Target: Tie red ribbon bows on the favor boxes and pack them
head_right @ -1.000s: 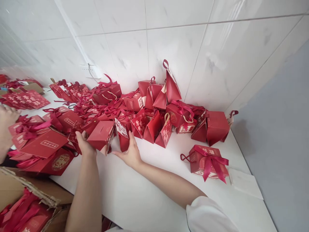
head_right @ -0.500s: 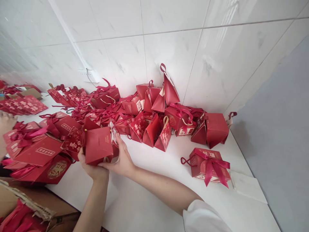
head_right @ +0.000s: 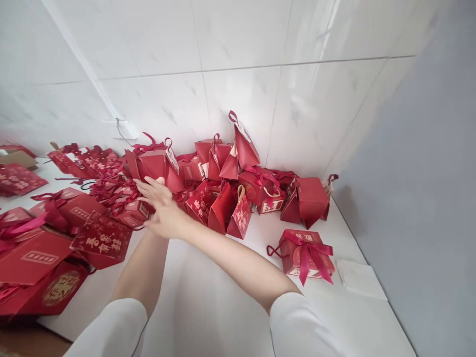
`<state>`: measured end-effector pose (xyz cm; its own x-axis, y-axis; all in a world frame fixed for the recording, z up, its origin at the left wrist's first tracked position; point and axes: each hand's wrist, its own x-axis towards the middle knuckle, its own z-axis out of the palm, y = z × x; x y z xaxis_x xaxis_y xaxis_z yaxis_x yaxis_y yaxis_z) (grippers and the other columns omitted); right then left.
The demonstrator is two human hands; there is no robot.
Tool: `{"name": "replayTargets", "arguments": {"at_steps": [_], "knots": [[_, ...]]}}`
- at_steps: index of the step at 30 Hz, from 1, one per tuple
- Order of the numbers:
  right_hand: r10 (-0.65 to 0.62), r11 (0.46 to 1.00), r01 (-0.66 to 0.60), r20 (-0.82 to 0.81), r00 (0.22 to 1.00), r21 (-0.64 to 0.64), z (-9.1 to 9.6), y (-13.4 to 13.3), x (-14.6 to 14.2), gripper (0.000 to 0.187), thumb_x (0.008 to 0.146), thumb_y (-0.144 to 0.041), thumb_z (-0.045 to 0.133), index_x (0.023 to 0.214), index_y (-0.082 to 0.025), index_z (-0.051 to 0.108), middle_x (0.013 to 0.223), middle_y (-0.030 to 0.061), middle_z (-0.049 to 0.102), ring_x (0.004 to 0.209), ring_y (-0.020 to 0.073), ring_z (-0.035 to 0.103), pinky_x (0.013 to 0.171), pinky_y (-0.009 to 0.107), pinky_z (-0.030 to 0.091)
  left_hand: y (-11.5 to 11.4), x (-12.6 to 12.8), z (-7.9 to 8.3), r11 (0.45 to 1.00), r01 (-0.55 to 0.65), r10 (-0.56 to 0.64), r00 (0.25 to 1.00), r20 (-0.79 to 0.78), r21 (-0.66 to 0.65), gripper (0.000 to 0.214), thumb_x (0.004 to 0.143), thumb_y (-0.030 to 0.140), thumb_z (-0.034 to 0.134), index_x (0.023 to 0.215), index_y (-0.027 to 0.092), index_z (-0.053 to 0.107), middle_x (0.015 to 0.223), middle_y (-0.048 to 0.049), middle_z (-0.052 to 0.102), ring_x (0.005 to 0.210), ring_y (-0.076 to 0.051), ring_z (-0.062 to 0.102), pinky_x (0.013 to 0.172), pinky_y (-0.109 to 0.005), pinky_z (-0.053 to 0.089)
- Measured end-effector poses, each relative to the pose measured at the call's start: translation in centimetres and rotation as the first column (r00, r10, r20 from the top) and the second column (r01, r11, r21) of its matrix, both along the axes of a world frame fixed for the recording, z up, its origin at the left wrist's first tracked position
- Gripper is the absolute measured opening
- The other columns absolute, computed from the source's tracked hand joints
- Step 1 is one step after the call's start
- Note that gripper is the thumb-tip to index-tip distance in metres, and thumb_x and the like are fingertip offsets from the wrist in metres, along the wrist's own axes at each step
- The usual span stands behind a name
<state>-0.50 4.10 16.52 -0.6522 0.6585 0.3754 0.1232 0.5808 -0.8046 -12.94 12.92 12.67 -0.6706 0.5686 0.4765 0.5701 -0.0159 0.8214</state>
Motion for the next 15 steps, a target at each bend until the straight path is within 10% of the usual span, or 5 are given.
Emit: {"name": "replayTargets", "arguments": {"at_steps": [5,15], "knots": [[0.426,0.882,-0.467,0.327,0.844,0.057,0.6,-4.9,8.7,0.044,0.093,-0.033,0.061,0.132,-0.013,0.058,0.138,0.0147,0.059,0.130,0.0251,0.054,0.109,0.037,0.043,3.3,-0.5,1.1,0.982,-0.184,0.185,0.982,0.033,-0.037,0.062,0.103,0.039,0.027,0.157,0.014,0.011,0.164,-0.0175,0.012,0.152,-0.033,0.004,0.118,-0.062,-0.006],[-0.010,1.000,0.002,0.425,0.905,0.019,1.9,-12.5,25.4,0.047,0.094,-0.040,0.058,0.140,-0.034,0.054,0.129,0.0013,0.066,0.113,0.0271,0.066,0.089,0.042,0.057,1.5,-1.4,1.1,0.992,-0.096,0.109,0.979,0.170,-0.080,0.064,0.102,0.040,0.032,0.149,-0.004,0.028,0.155,-0.0304,0.027,0.149,-0.036,0.022,0.119,-0.060,0.012]]}}
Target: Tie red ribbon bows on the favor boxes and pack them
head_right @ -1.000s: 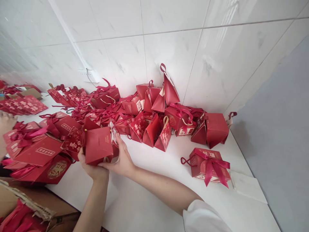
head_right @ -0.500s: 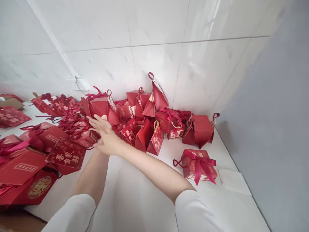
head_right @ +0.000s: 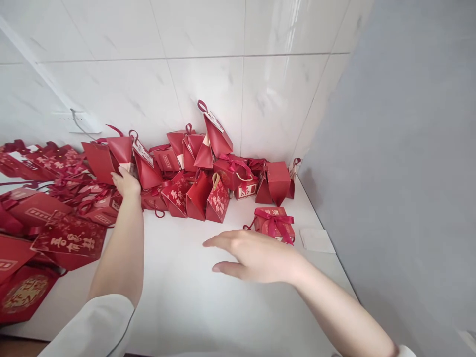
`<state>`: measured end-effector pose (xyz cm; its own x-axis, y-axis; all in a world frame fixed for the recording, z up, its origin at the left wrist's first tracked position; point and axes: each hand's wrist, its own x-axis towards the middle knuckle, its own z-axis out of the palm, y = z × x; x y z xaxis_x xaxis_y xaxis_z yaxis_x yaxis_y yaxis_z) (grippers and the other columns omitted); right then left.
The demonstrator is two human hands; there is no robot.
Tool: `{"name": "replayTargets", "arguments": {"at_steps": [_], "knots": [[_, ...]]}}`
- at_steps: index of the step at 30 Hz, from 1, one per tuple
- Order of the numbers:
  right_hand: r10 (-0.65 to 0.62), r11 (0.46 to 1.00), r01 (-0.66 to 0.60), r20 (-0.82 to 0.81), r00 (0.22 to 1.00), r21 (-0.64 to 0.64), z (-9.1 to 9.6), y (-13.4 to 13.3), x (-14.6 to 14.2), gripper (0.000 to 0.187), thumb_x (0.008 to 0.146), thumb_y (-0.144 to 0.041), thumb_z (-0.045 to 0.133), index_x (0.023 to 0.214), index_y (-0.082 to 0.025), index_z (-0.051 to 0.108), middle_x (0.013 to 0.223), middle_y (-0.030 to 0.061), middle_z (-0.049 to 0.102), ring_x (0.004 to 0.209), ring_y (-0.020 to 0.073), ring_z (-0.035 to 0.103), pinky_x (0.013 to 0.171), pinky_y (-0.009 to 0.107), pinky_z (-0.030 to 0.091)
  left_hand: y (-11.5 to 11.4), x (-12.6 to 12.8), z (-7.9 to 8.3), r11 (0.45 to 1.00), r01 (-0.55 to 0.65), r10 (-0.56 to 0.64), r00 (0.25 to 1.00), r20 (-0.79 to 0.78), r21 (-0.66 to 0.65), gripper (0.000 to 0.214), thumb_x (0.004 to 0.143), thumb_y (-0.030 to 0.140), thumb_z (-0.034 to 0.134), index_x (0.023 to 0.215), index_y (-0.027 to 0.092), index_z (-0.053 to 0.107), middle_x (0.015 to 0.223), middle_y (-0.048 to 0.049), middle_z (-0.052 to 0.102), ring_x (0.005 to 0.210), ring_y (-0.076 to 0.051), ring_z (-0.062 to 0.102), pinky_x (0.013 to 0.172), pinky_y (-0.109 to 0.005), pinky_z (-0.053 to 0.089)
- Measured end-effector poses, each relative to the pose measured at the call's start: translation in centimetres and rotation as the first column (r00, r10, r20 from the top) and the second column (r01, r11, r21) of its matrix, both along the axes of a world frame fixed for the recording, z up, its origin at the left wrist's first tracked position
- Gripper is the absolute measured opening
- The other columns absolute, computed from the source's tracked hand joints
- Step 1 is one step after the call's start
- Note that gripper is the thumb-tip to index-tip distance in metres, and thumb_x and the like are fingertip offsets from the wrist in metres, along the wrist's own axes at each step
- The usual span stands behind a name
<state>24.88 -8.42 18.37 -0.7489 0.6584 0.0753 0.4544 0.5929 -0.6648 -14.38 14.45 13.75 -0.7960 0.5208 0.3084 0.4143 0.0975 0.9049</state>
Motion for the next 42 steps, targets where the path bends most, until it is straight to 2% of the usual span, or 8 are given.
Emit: {"name": "replayTargets", "arguments": {"at_steps": [6,10,18,21,28,30,35,42], "knots": [[-0.252,0.959,0.256,-0.044,0.967,0.119,2.3,-3.6,6.0,0.045,0.096,-0.042,0.054,0.140,-0.036,0.052,0.122,0.0043,0.068,0.101,0.0276,0.069,0.078,0.044,0.060,-4.1,3.5,-1.0,0.983,0.022,-0.006,0.996,-0.090,0.182,0.052,0.100,0.031,0.042,0.143,0.004,0.037,0.152,-0.0240,0.034,0.146,-0.027,0.029,0.122,-0.042,0.018],[-0.436,0.883,0.444,-0.082,0.896,0.153,2.4,-4.1,8.9,0.041,0.096,-0.044,0.054,0.136,-0.041,0.053,0.126,0.0017,0.066,0.107,0.0281,0.068,0.083,0.046,0.059,-8.5,8.7,-0.3,0.894,0.263,-0.133,0.929,-0.347,0.363,0.042,0.097,0.028,0.048,0.135,0.009,0.048,0.141,-0.0179,0.045,0.138,-0.022,0.038,0.119,-0.037,0.024],[-0.781,0.624,0.779,0.074,0.620,0.055,-6.6,1.0,10.1,0.078,0.084,-0.065,0.057,0.149,-0.025,0.038,0.156,0.0136,0.035,0.137,0.0373,0.045,0.104,0.056,0.046,-17.0,16.9,-6.0,0.663,0.741,-0.498,0.543,-0.676,0.108,0.037,0.091,0.028,0.056,0.127,0.018,0.055,0.138,-0.0153,0.051,0.131,-0.028,0.048,0.114,-0.046,0.035],[-0.887,0.458,0.887,0.044,0.461,-0.057,-9.6,2.2,8.5,0.075,0.091,-0.063,0.046,0.150,-0.018,0.036,0.148,0.0202,0.047,0.131,0.0362,0.053,0.102,0.055,0.046,-18.7,18.2,-8.5,0.566,0.823,-0.657,0.419,-0.627,-0.042,0.035,0.092,0.023,0.054,0.126,0.020,0.055,0.135,-0.0138,0.053,0.127,-0.026,0.052,0.109,-0.044,0.042],[-0.903,0.399,0.898,-0.248,0.350,-0.184,-13.2,2.5,5.6,0.063,0.091,-0.065,0.043,0.140,-0.025,0.048,0.128,0.0115,0.065,0.116,0.0305,0.063,0.101,0.050,0.046,-19.8,19.2,-9.2,0.373,0.890,-0.878,0.247,-0.411,-0.262,0.053,0.092,0.032,0.057,0.141,0.022,0.040,0.149,-0.0144,0.041,0.140,-0.027,0.040,0.114,-0.046,0.038],[-0.861,0.458,0.862,-0.350,0.370,-0.216,-13.7,2.2,6.4,0.062,0.093,-0.065,0.039,0.139,-0.024,0.049,0.135,0.0113,0.061,0.124,0.0285,0.058,0.108,0.048,0.041,-19.8,19.2,-9.6,0.251,0.893,-0.945,0.142,-0.295,-0.374,0.069,0.091,0.038,0.059,0.150,0.024,0.026,0.157,-0.0145,0.030,0.146,-0.028,0.031,0.117,-0.047,0.035],[-0.571,0.820,0.484,-0.386,0.724,-0.305,-13.2,1.1,9.9,0.101,0.075,-0.067,0.068,0.155,-0.028,0.021,0.160,0.0113,0.031,0.143,0.0281,0.038,0.114,0.044,0.036,-19.8,19.1,-10.8,0.063,0.886,-0.994,0.012,-0.112,-0.460,0.079,0.092,0.039,0.057,0.156,0.029,0.011,0.163,-0.0110,0.019,0.150,-0.027,0.023,0.119,-0.048,0.033],[-0.616,0.784,0.538,-0.278,0.737,-0.311,-14.0,1.3,10.5,0.100,0.078,-0.051,0.073,0.157,-0.031,0.014,0.152,0.0136,0.040,0.133,0.0300,0.051,0.107,0.049,0.045,-18.8,19.0,-11.7,0.130,0.862,-0.990,0.082,-0.119,-0.490,0.059,0.095,0.037,0.049,0.151,0.033,0.029,0.155,-0.0111,0.033,0.139,-0.030,0.043,0.102,-0.047,0.051]]}}
